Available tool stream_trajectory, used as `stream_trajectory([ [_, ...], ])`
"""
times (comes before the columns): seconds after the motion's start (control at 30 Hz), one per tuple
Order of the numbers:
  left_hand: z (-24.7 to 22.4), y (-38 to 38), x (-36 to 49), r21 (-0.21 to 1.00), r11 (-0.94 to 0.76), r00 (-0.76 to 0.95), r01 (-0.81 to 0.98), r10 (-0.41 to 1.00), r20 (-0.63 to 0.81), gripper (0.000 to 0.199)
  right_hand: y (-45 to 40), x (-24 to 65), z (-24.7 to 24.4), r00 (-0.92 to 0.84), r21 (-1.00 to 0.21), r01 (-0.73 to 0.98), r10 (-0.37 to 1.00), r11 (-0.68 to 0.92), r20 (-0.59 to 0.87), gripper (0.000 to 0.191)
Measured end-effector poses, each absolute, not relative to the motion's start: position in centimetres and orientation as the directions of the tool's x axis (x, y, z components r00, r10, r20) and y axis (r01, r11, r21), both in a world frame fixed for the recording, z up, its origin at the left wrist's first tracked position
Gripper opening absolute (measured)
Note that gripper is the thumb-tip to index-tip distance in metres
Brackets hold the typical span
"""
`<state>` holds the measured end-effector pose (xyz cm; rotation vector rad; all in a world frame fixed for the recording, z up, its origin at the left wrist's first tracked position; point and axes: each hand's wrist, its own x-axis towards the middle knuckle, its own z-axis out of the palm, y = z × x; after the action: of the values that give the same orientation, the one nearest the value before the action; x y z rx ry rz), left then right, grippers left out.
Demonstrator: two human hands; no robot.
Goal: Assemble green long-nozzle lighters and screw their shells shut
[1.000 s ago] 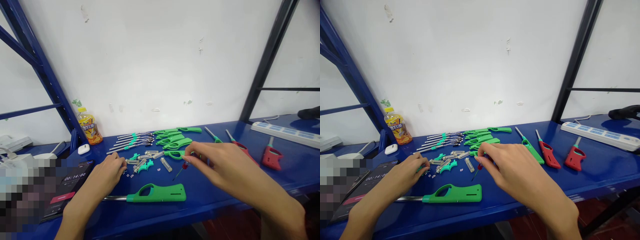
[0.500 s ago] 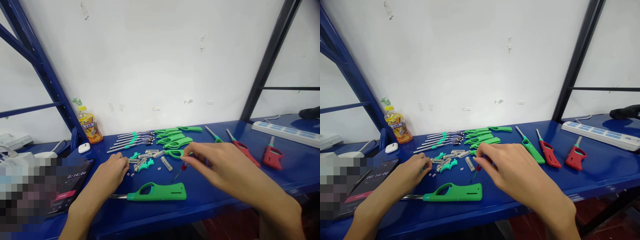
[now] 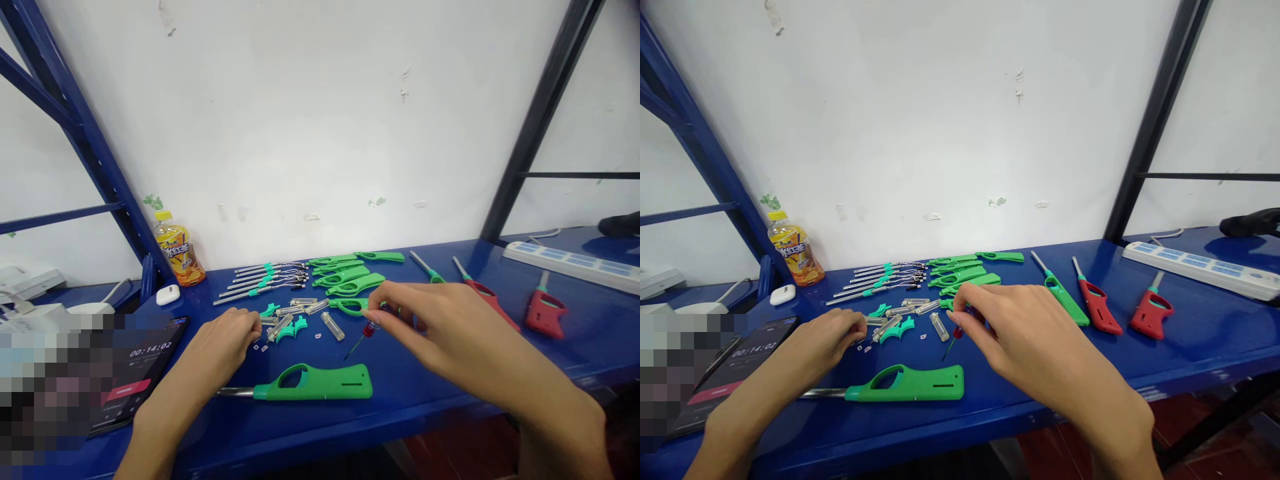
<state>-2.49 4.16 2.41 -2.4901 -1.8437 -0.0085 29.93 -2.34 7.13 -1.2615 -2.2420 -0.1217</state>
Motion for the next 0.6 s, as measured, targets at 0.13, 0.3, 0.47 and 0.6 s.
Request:
stream_trajectory([
  [0.13,2.43,4.16,-2.57,-0.025,-0.285,0.286,0.958,0.957,0.043,0.027,-2.41,29.88,7.30,-0.401,-0.192,0.813,0.769,0.549,0.498,0.021],
  [0.3,2.51,3.98,-2.54,-0.031,-0.263,0.264,0.964,0.962,0.066,0.024,-2.35,29.88,7.24,-0.399,-0.187,0.817,0.769,0.545,0.499,0.021],
  [0.47,2.36,3.88,-2.49,-0.027,-0.269,0.270,0.963,0.961,0.053,0.021,-2.31,29.83,7.25,-0.396,-0.194,0.821,0.780,0.537,0.484,0.020],
  [0.6,1.76,4.32,-2.92,-0.030,-0.289,0.290,0.957,0.956,0.037,0.019,-2.28,29.88,7.25,-0.401,-0.190,0.819,0.776,0.542,0.487,0.020],
])
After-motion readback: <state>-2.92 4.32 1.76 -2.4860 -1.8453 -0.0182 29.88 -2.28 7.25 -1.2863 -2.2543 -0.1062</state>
